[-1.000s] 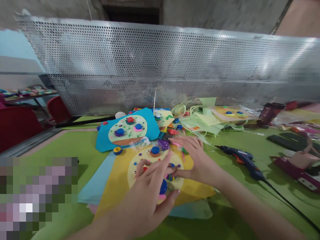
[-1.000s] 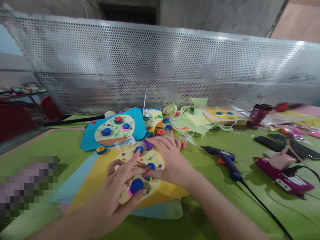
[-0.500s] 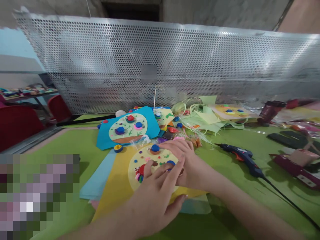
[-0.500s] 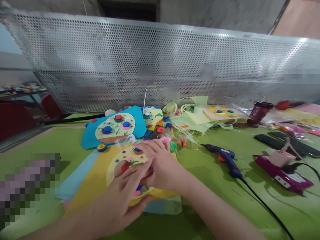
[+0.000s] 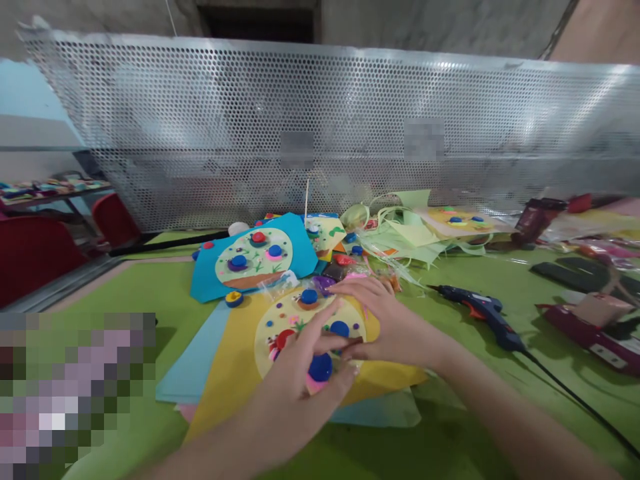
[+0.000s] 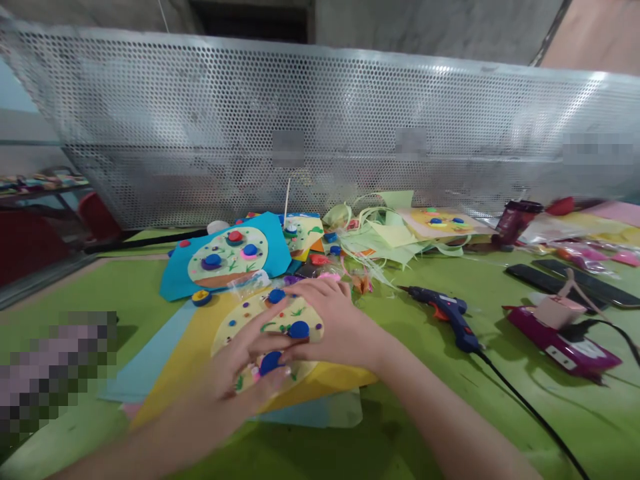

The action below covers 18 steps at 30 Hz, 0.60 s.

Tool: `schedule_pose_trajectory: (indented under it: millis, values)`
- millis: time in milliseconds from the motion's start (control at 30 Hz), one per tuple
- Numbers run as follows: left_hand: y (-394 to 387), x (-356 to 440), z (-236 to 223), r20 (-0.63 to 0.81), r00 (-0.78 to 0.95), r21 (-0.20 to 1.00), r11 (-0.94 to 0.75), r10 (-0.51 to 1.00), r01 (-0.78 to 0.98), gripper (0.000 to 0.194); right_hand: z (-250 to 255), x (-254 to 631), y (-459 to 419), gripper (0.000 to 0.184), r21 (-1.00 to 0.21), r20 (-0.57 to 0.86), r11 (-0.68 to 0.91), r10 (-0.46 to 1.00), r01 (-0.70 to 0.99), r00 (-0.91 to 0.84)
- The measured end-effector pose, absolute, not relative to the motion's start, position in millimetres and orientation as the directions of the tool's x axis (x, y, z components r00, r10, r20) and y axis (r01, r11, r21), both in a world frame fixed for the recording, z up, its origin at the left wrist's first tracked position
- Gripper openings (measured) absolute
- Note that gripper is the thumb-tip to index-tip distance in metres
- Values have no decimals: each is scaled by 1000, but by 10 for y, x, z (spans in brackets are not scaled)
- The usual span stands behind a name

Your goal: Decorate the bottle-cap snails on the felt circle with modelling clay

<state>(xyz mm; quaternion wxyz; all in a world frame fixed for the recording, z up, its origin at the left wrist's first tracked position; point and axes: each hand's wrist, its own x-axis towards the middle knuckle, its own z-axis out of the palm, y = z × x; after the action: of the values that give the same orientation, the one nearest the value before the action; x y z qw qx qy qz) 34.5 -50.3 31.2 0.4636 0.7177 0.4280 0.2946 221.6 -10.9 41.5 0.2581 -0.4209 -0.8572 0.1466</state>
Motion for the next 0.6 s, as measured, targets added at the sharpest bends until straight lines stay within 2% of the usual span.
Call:
schedule_pose_trajectory:
  millis: [33, 100, 267, 400, 600]
  values:
    - [-483, 337, 324, -44, 444, 967, -73, 895, 243, 67, 420, 2245, -94, 71, -484, 294, 578, 814, 657, -500]
    - [-437, 326, 344, -158, 427, 987, 147, 890, 59, 70, 429, 2294, -66, 72, -514, 249, 546, 833, 662, -494]
    - [-385, 330, 382, -350, 397, 871, 450, 848, -194, 84, 418, 2317, -40, 75, -543, 171, 525, 833, 655, -526]
    - [-397, 345, 433, -396, 389, 841, 498, 832, -209, 89, 391, 2317, -41, 76, -552, 158, 520, 833, 652, -530]
    - [-393, 332, 426, -423, 411, 821, 533, 808, -203, 78, 357, 2363, -39, 74, -526, 192, 546, 823, 652, -534]
